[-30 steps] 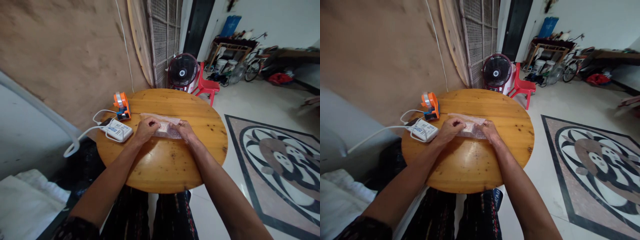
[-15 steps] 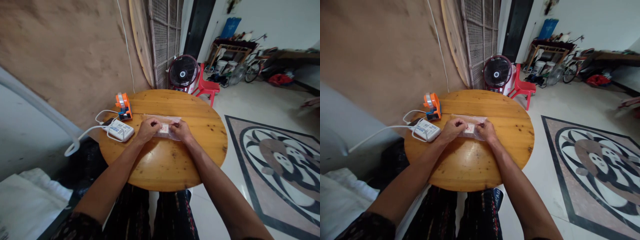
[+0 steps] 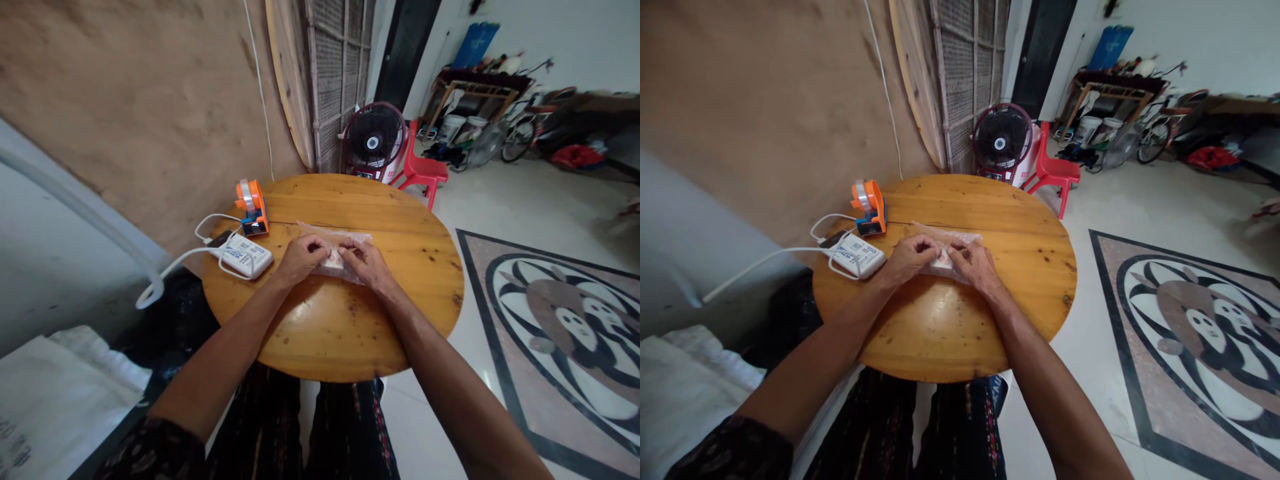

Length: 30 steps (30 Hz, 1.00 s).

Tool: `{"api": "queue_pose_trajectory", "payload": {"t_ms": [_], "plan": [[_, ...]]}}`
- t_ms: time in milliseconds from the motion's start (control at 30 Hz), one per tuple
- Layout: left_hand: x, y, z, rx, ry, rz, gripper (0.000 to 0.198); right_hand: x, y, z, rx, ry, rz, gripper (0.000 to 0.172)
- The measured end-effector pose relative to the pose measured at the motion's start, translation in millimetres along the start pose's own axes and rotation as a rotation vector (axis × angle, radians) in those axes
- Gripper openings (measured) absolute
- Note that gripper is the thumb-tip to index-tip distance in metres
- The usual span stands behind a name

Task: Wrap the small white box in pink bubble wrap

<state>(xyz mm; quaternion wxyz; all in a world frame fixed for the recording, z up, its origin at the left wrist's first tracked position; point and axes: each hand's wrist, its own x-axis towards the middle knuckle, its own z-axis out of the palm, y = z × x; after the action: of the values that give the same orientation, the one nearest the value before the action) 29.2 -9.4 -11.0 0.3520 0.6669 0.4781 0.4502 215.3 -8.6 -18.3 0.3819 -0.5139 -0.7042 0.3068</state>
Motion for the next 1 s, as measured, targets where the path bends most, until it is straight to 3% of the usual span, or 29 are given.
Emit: {"api": "queue_pose_trajectory", "payload": {"t_ms": [133, 367, 500, 667, 800, 1000], "plan": [[1.9, -4.4, 0.0, -0.017, 0.002, 0.008, 0.011, 2.1, 4.9, 6.5, -0.055, 0.062, -0.051, 0.033], [3.3, -8.2, 0.0, -0.086, -0.014, -0.057, 0.017, 2.8, 6.3, 7.4, -0.213, 0.156, -0.392, 0.013], [3.3, -6.8, -1.1, -0.109, -0.018, -0.074, 0.017, 3.7, 4.2, 4.6, -0.313, 0.138, -0.544, 0.016], [4.2, -8.9, -1.6, -0.1, -0.028, -0.034, 0.016, -1.4, -0.7, 0.3, -0.314, 0.037, -0.565, 0.024], [6.5, -10.6, -2.8, -0.147, -0.042, -0.061, 0.017, 1.2, 6.6, 0.8, -0.269, 0.081, -0.615, 0.019], [-5.1, 14.8, -10.5, 0.041, -0.057, -0.084, 0.013, -3.5, 7.6, 1.0, -0.254, 0.027, -0.561, 0.03]]}}
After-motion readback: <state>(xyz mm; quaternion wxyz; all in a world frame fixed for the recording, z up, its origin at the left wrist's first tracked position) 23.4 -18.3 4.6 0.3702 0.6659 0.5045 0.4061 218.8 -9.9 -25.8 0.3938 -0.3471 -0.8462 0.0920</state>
